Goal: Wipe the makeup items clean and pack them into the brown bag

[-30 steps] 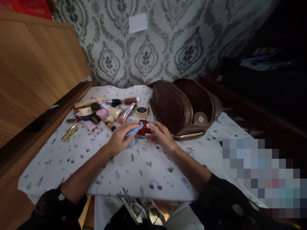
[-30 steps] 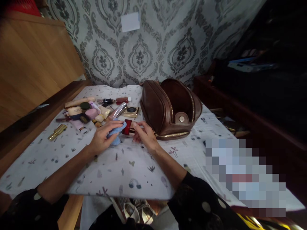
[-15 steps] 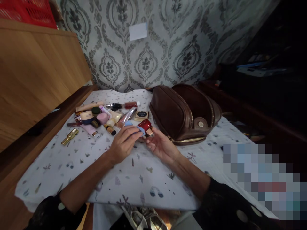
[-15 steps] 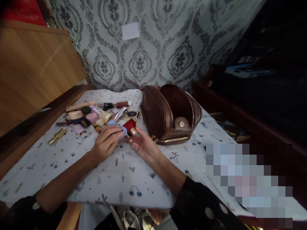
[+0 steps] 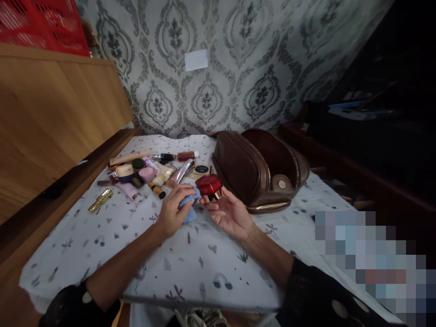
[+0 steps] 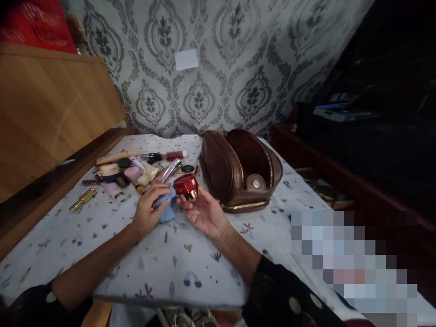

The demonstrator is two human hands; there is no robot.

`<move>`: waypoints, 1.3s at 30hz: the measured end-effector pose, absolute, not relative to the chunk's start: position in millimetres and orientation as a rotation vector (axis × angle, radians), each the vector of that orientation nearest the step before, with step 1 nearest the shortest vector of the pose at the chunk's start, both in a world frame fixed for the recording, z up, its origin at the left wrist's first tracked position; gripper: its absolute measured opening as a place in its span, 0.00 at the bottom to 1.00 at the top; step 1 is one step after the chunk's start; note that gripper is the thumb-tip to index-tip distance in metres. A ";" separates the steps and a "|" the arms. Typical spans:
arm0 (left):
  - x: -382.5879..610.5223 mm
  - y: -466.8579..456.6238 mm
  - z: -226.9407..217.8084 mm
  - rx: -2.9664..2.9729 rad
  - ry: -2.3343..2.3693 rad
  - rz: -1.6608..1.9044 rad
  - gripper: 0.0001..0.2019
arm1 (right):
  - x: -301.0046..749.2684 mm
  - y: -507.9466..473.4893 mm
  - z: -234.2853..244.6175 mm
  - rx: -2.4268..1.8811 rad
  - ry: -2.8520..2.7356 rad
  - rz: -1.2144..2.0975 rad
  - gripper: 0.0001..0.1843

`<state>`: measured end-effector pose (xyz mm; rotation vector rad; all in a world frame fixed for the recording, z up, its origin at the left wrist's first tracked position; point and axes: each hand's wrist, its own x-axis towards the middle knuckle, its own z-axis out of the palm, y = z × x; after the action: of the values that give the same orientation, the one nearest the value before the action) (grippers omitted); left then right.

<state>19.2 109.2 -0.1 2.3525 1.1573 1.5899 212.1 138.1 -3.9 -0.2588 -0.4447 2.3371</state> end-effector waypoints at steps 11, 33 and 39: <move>16.3 110.5 0.2 2.076 1.241 1.601 0.06 | 212.3 138.8 -1.8 -0.501 -0.663 2.173 0.15; 25.9 111.5 18.5 1.771 1.164 1.378 0.15 | 231.3 113.9 39.6 -0.500 -1.361 1.670 0.25; 80.0 127.9 87.9 2.425 1.053 1.135 0.14 | 279.4 125.1 107.5 -0.509 -1.232 1.332 0.23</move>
<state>80.0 127.9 87.9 2.4251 1.0525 1.1355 279.4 125.1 107.5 -0.5088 -1.2319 1.3315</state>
